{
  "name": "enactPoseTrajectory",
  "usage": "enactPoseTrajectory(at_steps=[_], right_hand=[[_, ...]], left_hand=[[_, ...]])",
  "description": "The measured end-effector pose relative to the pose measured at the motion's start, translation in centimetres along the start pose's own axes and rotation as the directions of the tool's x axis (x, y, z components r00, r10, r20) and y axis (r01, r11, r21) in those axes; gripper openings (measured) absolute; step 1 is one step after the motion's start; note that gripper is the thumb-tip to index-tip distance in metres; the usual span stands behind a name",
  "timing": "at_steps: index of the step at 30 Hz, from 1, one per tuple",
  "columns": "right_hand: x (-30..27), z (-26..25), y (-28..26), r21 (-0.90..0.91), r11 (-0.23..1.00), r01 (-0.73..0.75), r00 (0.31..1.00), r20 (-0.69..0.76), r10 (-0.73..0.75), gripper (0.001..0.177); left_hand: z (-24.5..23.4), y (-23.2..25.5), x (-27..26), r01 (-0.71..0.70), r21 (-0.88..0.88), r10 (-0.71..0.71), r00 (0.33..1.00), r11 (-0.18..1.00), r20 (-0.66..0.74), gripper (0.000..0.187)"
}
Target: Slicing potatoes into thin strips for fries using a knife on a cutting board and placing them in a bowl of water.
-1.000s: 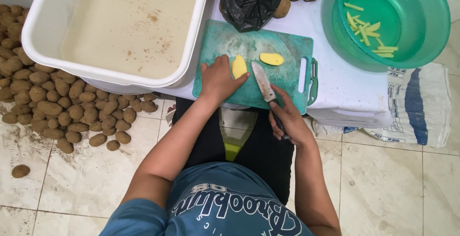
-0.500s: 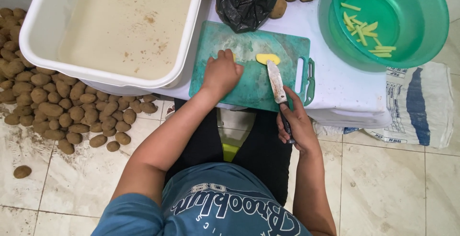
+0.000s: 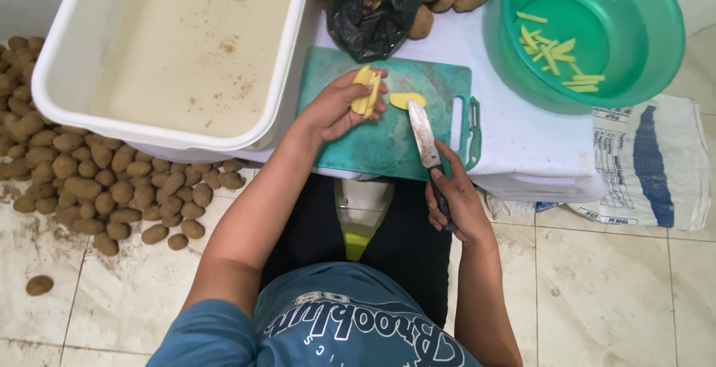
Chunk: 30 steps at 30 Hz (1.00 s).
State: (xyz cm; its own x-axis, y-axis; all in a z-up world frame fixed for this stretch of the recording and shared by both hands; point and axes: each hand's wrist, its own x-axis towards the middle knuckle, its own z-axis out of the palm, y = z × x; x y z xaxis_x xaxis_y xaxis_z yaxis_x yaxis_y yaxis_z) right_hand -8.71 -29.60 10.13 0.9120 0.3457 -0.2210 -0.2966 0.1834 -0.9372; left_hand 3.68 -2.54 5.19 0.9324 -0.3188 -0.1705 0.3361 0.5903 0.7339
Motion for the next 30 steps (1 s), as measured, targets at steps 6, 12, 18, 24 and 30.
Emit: enactPoseTrajectory(at_steps=[6, 12, 18, 24, 30], right_hand=[[-1.3, -2.9, 0.0, 0.077, 0.997, 0.025, 0.998, -0.066, -0.020, 0.056], [-2.3, -5.8, -1.3, 0.113, 0.993, 0.034, 0.991, -0.132, -0.019, 0.057], [-3.2, -7.9, -1.7, 0.178, 0.984, -0.007, 0.986, -0.163, 0.036, 0.058], [-3.6, -8.4, -0.6, 0.270, 0.959, -0.082, 0.983, -0.135, 0.122, 0.059], [-3.7, -8.8, 0.3, 0.330, 0.938, -0.107, 0.987, -0.077, 0.140, 0.060]], left_hand=[[9.1, 1.0, 6.9, -0.067, 0.223, 0.014, 0.972, 0.973, 0.233, 0.043], [16.2, -0.7, 14.6, -0.057, 0.348, -0.026, 0.973, 0.936, 0.229, 0.034], [21.8, -2.9, 20.5, -0.030, 0.485, -0.053, 0.986, 0.874, 0.156, 0.023], [23.7, -4.2, 24.0, 0.026, 0.620, -0.052, 0.998, 0.784, 0.023, 0.018], [23.4, -5.3, 28.0, -0.114, 0.932, 0.080, 0.993, 0.344, 0.092, 0.043]])
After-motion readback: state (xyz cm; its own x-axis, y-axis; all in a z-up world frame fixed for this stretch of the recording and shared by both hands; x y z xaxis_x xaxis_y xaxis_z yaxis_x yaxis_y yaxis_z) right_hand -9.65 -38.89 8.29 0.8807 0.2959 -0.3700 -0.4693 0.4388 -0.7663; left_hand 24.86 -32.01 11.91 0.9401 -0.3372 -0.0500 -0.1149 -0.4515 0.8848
